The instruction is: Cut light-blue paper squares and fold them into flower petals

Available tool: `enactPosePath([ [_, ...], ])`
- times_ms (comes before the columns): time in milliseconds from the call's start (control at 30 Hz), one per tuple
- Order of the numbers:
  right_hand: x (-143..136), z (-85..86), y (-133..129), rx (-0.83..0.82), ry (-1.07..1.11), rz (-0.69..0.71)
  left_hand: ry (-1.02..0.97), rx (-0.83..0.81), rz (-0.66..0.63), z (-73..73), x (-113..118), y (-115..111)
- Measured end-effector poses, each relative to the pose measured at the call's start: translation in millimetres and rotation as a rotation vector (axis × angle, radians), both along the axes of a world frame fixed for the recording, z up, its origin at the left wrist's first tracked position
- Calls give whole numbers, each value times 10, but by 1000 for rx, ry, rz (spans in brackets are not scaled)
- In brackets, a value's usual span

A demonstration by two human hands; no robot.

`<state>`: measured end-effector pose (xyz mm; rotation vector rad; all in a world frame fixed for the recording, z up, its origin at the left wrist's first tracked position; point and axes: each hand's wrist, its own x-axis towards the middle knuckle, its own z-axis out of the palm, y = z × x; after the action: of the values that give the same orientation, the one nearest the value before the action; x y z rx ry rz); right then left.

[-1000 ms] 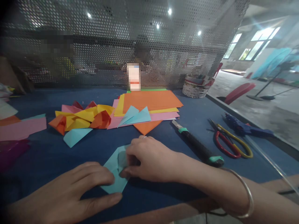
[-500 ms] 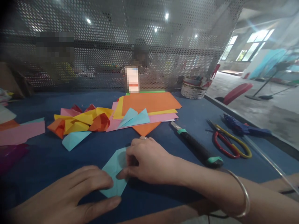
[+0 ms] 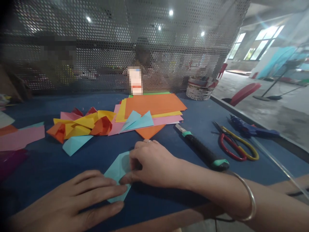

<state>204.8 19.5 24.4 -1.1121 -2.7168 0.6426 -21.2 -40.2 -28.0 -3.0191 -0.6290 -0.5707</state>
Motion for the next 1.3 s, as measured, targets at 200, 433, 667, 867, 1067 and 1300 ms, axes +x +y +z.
enactPosePath([
  [200, 27, -36, -1, 7, 28, -31, 9, 29, -42, -15, 14, 60],
  [433, 79, -20, 45, -25, 53, -21, -18, 48, -34, 34, 35, 66],
  [667, 83, 26, 4, -27, 28, -11, -33, 112, -92, 37, 46, 116],
  [867, 51, 50, -61, -22, -10, -67, -41, 92, -89, 36, 46, 108],
  [1067, 107, 37, 44, -112, 38, -55, -66, 97, -78, 22, 64, 107],
  [1300, 190, 29, 176, -198, 83, -4, -124, 126, -34, -32, 70, 86],
])
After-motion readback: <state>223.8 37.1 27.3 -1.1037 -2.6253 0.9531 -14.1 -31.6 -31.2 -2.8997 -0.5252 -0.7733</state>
